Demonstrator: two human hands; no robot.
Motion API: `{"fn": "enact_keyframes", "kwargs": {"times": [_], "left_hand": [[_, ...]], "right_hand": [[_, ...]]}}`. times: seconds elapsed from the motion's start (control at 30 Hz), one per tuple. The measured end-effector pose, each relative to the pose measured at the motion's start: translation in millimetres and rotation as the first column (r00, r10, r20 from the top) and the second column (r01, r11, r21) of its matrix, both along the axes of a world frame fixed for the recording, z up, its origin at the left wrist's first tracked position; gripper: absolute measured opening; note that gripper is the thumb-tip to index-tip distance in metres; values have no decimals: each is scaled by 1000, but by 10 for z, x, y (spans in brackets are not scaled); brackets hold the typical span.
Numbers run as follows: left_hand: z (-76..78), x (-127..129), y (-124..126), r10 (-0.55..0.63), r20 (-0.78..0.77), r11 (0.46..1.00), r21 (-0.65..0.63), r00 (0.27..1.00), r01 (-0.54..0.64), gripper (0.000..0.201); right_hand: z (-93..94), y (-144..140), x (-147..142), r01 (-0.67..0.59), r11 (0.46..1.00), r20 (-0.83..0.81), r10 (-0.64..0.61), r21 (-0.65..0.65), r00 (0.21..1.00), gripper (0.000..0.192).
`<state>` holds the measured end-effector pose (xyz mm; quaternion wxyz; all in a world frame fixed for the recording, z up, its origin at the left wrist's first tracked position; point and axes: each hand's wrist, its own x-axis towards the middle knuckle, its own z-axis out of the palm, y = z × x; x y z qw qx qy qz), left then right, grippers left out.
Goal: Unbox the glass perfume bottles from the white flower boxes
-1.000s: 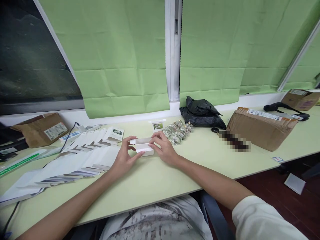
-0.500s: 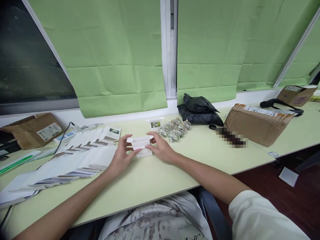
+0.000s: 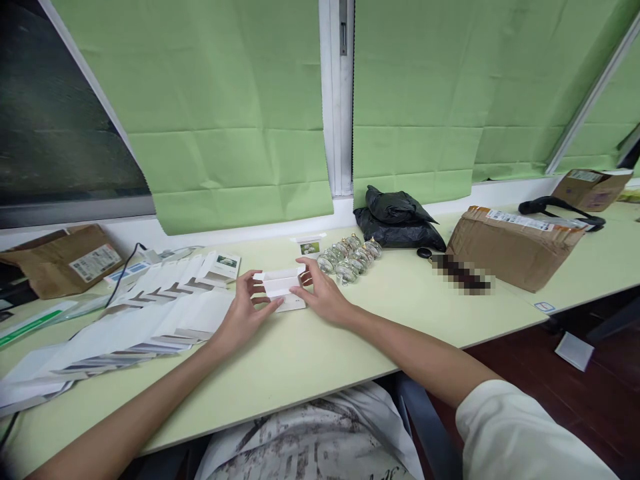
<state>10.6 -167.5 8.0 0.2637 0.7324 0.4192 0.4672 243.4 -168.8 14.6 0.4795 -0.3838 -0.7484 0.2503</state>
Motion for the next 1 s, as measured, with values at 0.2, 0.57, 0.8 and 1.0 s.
{"fn": "enact_keyframes", "kwargs": {"times": [0.2,0.57,0.8,1.0], "left_hand": [[-1,-32,16,20,-128,996,-87,992,-31,51],[115,-25,-24,87,-213,990,-94,973,-109,36],[628,-239,509,220,-415,968,-21,883,-251,31],[717,-302,1217,132,-513,954,-165,848,-249,42]], "right_hand": [[12,4,-1,-42,998,-38,40,-52,998,68],[-27,76,59,-44,985,-80,30,-167,996,62],[-119,157,79,32,977,149,0,-211,989,42],[-142,159,80,-18,976,200,63,-217,978,32]]}}
